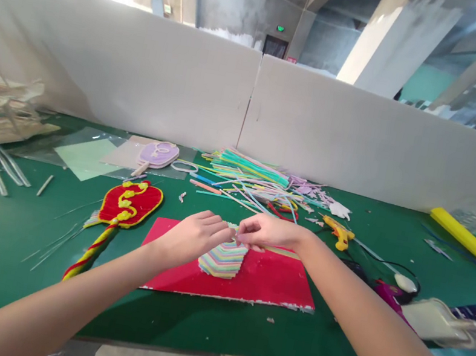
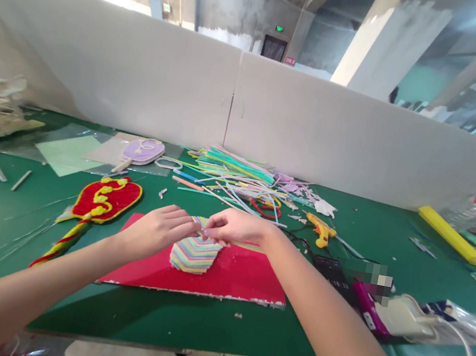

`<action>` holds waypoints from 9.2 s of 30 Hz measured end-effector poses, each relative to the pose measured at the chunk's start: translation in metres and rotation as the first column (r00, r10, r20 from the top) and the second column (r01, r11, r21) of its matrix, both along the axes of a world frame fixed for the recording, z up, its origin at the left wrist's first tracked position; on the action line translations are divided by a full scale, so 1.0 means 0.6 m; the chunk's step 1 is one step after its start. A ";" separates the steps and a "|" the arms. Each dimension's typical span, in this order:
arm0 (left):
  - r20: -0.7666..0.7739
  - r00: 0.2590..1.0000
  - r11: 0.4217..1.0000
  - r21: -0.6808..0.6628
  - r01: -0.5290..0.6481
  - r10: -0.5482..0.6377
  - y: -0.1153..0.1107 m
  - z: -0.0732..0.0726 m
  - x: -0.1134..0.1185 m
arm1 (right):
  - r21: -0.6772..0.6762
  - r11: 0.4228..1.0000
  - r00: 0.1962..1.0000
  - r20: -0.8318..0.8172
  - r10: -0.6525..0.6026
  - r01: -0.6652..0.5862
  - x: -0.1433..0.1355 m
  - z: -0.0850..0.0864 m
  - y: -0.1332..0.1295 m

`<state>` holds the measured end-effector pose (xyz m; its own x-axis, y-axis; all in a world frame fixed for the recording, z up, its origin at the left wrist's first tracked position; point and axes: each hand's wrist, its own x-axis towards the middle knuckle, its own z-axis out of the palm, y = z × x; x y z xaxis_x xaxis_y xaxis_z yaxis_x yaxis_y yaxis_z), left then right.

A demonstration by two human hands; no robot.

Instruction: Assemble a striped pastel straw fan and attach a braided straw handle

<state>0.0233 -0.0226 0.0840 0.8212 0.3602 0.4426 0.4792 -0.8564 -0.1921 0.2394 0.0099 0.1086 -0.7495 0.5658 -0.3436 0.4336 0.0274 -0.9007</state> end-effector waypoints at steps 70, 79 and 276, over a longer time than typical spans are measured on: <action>0.176 0.974 0.984 -0.074 0.159 -0.144 -0.018 0.026 -0.011 | -0.167 0.986 0.982 -0.188 -0.033 0.001 0.006 0.005 -0.032; 0.083 0.996 0.986 -0.159 0.047 -0.034 -0.004 0.009 0.000 | -0.085 0.996 0.996 -0.093 -0.010 0.002 0.009 -0.012 -0.014; -0.029 0.998 0.998 0.034 0.049 -0.048 -0.018 -0.003 -0.011 | -0.017 0.995 0.991 -0.087 -0.099 0.097 0.008 -0.013 -0.048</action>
